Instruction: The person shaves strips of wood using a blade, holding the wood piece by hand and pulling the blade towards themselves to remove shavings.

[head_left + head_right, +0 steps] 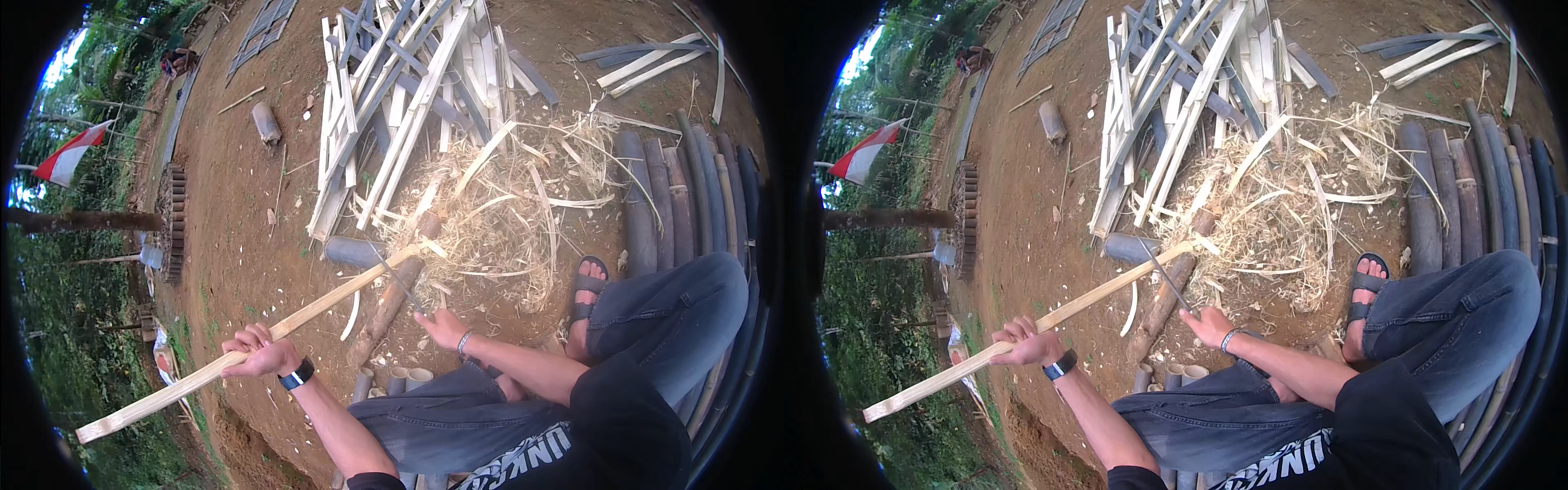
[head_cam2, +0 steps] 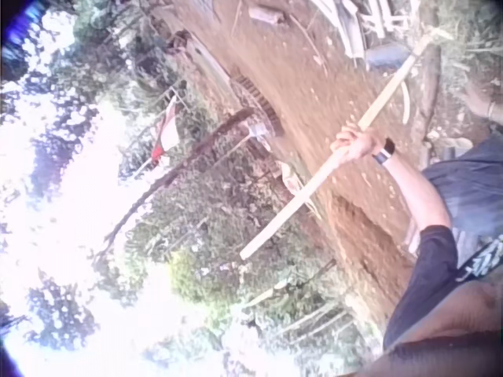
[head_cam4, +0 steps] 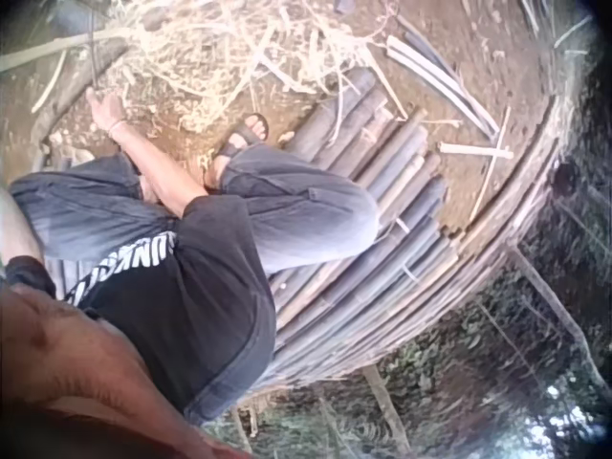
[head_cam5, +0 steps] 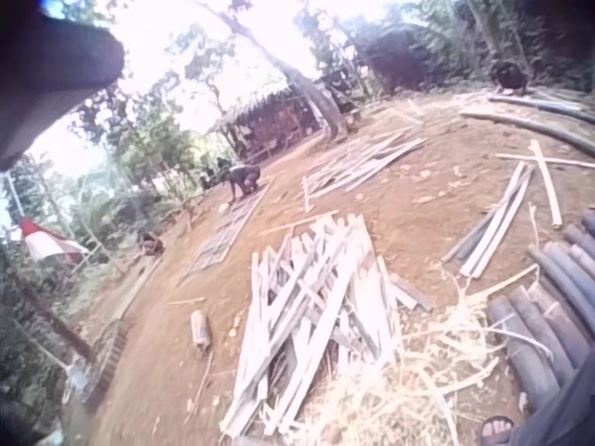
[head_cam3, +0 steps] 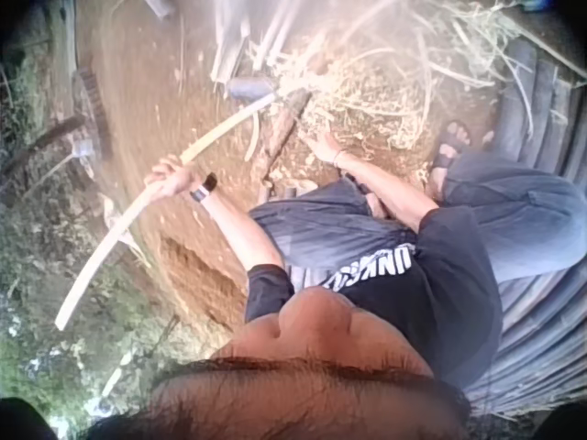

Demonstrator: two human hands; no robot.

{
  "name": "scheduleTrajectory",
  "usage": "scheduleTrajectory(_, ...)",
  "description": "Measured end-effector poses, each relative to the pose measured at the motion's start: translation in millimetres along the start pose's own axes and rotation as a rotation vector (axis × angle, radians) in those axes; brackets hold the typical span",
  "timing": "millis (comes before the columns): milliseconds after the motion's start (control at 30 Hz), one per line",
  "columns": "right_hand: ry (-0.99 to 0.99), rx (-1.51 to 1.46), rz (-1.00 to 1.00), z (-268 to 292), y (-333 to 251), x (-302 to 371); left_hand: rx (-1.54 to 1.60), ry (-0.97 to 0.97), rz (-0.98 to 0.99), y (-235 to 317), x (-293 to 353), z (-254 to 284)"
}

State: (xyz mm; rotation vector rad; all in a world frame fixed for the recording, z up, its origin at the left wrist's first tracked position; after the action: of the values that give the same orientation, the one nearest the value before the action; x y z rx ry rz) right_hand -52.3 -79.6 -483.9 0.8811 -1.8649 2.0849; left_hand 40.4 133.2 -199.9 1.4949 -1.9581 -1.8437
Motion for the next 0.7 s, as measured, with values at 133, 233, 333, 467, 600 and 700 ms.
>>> scheduleTrajectory(133, -0.020, 0.041, 0.020, -4.2, 18.5, -9.4, -0.046, 0.072, 0.003, -1.0, 1.8, 3.4)
scheduleTrajectory(233, 0.087, -0.039, -0.133, 15.2, 74.7, -48.0, -0.133, 0.248, 0.031, -11.2, -6.4, -0.2)
scheduleTrajectory(333, 0.047, -0.181, -0.164, 3.8, 64.2, -47.7, -0.226, 0.364, 0.013, -19.8, -25.1, 8.1)
scheduleTrajectory(467, 0.062, -0.036, -0.059, 9.9, 56.7, -47.9, -0.320, 0.451, -0.019, -27.8, -31.4, 2.2)
scheduleTrajectory(600, 0.075, 0.011, -0.132, 15.9, 43.0, -61.7, -0.391, 0.372, -0.115, -23.6, -31.3, -25.8)
scheduleTrajectory(700, 0.015, 0.093, 0.082, 10.9, 36.6, -57.6, -0.397, 0.334, -0.126, -24.3, -29.4, -39.0)
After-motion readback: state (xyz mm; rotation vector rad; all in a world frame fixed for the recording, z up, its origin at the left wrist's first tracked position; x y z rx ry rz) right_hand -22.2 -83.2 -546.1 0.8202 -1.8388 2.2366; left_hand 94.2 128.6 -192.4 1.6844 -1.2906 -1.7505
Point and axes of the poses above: each hand's wrist, its own x-axis away from the middle knuckle, its own z-axis out of the back of the hand, y = z × x, the point moved 5 cm from there along -x, towards the middle knuckle, and after that the axes turned 2 degrees about -x, right-handed, at the moved point
